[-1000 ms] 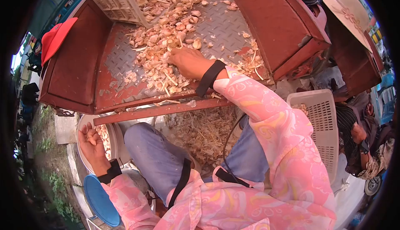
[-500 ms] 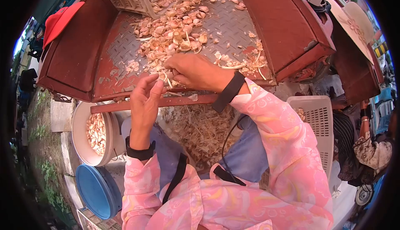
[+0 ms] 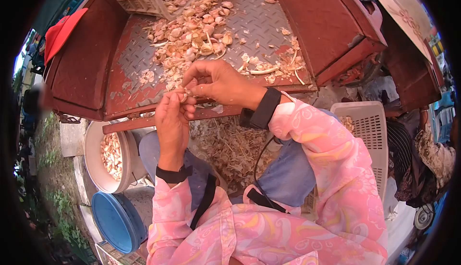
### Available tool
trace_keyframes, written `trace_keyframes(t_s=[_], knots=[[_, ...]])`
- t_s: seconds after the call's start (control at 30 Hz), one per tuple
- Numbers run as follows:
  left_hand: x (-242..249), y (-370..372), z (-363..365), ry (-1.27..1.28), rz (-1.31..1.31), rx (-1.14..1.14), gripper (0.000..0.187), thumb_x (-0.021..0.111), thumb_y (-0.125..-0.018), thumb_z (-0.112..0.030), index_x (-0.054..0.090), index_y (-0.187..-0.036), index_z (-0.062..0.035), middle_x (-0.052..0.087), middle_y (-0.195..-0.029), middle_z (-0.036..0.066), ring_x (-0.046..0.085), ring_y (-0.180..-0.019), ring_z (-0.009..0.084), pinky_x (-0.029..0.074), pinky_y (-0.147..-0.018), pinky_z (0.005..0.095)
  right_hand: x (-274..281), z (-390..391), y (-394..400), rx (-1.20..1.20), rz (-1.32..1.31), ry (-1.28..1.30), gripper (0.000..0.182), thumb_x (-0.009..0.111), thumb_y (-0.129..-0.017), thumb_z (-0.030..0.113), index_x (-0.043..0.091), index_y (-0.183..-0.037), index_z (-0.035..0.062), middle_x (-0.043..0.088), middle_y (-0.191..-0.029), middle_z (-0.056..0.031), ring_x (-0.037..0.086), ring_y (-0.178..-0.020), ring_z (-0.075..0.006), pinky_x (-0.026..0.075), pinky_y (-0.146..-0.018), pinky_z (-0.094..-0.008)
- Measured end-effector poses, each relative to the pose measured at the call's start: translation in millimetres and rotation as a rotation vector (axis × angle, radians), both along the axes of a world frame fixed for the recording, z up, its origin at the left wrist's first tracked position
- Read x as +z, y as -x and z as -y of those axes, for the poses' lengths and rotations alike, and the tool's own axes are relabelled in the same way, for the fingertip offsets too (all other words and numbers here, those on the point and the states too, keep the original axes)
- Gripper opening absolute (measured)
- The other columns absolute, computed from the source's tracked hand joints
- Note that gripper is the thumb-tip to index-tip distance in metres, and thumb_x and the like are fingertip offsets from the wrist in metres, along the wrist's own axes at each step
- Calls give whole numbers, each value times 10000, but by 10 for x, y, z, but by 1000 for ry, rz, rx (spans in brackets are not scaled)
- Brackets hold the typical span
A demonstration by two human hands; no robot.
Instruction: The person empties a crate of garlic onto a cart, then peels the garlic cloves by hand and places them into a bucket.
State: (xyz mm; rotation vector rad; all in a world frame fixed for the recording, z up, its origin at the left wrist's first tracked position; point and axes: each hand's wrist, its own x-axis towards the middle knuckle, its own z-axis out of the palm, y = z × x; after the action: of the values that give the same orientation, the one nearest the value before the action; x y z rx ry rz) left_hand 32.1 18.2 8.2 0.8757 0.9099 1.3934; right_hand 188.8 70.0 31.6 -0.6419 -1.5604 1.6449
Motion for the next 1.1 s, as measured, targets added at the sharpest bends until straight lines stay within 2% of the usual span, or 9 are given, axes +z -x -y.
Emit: trace_keyframes(t_s=[0.2,0.3,0.37,0.5,0.57,0.7,0.77,1.0,1.1], knots=[[170,73,150,53,356,-194,216,434,-954,-214,512,-1010,-21,510,-705,24,431,-554,63,335,-497,184,36,-35,-21,-20,10,129,155,599,-834,59,565,-980,20,565,-909,9,537,-801,-51,457,-706,-198],[393,129,309,92,450,-248,222,458,-943,-235,506,-993,-24,458,-654,13,399,-536,53,293,-463,192,-33,-92,-101,-147,347,-262,126,605,-827,69,579,-940,21,574,-862,4,530,-764,-47,451,-678,-207],[649,124,487,-46,493,-453,232,461,-940,-237,498,-960,-9,437,-630,12,394,-512,59,277,-439,207,-40,-93,-196,-2,792,-493,116,609,-819,83,585,-916,24,573,-798,4,511,-724,-34,434,-635,-217],[1272,131,964,-163,546,-896,333,465,-935,-280,498,-914,50,482,-645,37,408,-533,90,328,-495,234,266,50,-192,299,654,-183,128,594,-805,68,583,-924,21,551,-740,17,496,-686,-53,418,-621,-218],[1145,-108,1037,-481,852,-1071,274,565,-889,-179,559,-981,79,611,-895,171,625,-776,273,498,-667,299,194,51,-203,295,703,-201,121,584,-805,49,584,-920,13,549,-761,12,499,-699,-64,420,-645,-215],[1262,-223,1248,-417,903,-826,228,532,-904,-147,556,-936,77,612,-844,157,620,-717,218,488,-606,274,65,-16,-246,178,615,-362,122,581,-800,20,579,-919,-4,572,-835,-22,510,-732,-73,426,-666,-221],[1315,-102,1143,-185,863,-1159,210,511,-913,-136,555,-947,66,612,-807,132,611,-666,184,477,-554,263,51,-6,-241,44,615,-407,119,584,-805,17,576,-921,-10,572,-821,-29,517,-729,-79,431,-659,-228],[1327,-209,1175,-224,928,-1031,225,514,-913,-159,553,-948,61,614,-786,110,609,-636,185,469,-522,263,77,-1,-213,-27,587,-291,103,589,-824,36,583,-921,-1,556,-786,-2,500,-703,-54,419,-622,-216],[1303,-193,1163,-145,942,-1186,240,513,-914,-170,548,-952,64,611,-791,115,608,-647,189,470,-532,268,84,12,-212,-93,630,-250,121,593,-805,55,601,-918,11,614,-761,-72,567,-705,-111,454,-647,-267]])
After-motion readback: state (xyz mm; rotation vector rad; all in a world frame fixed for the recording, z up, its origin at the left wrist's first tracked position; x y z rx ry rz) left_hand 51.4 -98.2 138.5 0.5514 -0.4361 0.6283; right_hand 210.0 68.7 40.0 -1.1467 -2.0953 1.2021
